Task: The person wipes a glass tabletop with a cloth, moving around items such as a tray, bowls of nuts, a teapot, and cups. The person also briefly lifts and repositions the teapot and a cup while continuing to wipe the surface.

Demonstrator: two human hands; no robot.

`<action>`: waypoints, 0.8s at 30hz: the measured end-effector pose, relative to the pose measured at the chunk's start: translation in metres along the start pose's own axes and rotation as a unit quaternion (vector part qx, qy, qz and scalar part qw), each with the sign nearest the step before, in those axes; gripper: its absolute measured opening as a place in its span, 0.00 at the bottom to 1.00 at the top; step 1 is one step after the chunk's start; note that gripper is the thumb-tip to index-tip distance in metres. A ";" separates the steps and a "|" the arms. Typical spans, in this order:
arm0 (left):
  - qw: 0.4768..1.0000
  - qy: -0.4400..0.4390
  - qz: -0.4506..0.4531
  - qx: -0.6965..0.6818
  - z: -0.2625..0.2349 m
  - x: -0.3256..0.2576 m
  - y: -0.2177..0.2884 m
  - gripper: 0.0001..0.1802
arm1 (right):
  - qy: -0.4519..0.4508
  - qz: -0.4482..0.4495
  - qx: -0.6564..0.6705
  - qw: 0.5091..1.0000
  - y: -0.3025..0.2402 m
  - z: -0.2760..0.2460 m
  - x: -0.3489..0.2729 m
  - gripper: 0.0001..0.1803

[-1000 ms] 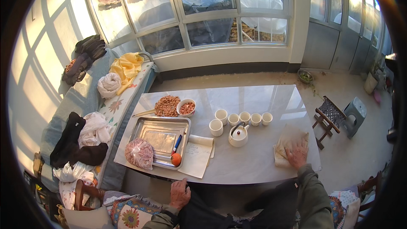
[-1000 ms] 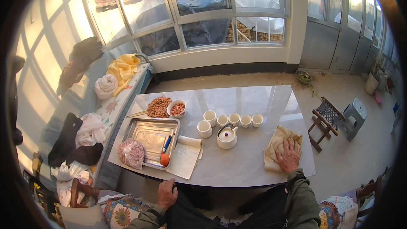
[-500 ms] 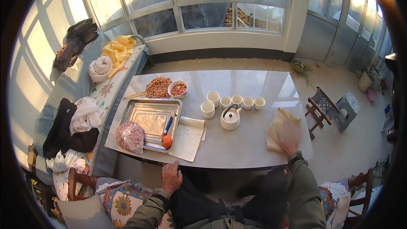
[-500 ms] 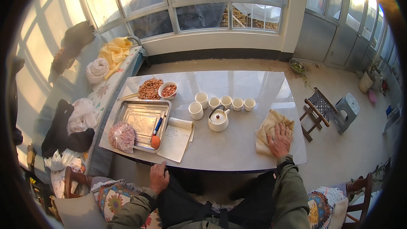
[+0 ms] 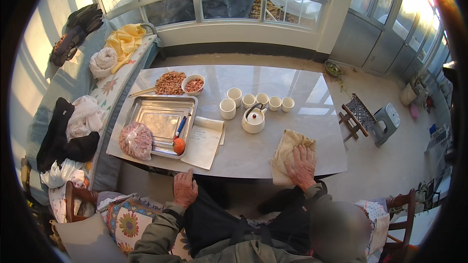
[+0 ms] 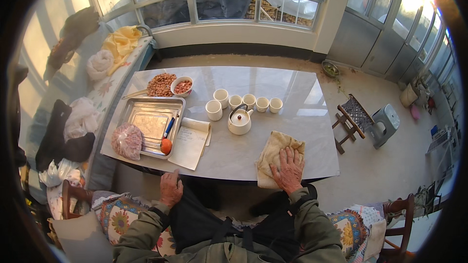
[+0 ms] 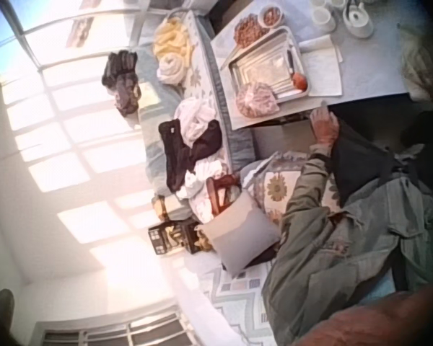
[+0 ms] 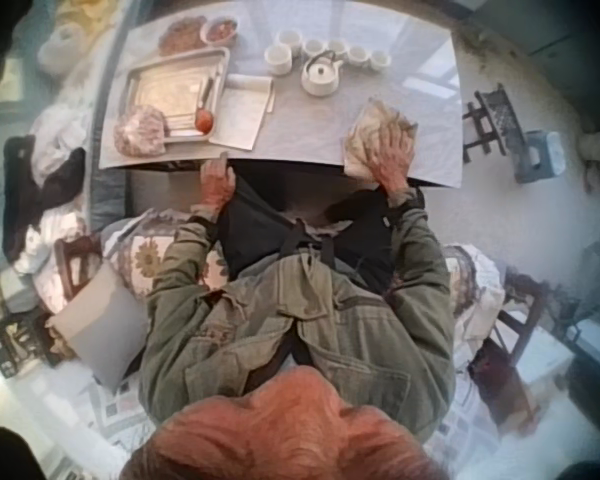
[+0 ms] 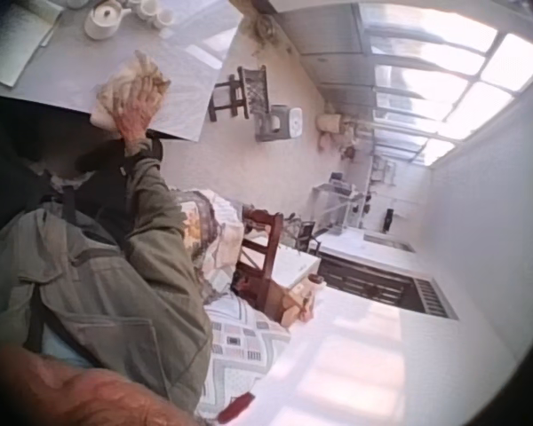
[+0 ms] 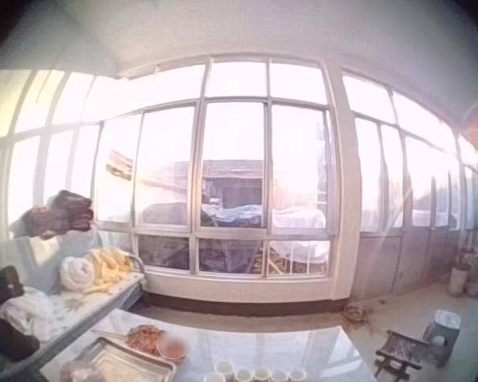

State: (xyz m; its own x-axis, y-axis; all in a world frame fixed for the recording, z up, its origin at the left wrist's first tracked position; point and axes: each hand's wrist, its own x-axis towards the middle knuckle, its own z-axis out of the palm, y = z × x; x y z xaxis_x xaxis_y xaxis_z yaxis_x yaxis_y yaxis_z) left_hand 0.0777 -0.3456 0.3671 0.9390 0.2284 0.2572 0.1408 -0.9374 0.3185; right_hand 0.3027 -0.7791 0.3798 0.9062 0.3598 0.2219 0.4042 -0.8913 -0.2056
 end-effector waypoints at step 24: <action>1.000 0.000 0.008 0.000 -0.006 0.002 0.005 0.30 | -0.042 -0.172 0.047 0.983 -0.145 0.017 0.005 0.40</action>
State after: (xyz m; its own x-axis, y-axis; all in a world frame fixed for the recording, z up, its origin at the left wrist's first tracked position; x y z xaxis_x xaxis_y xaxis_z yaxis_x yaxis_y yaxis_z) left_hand 0.0788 -0.3484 0.3753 0.9413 0.2129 0.2621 0.1251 -0.9408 0.3151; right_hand 0.2505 -0.6430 0.3942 0.7197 0.6602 0.2151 0.6943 -0.6850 -0.2206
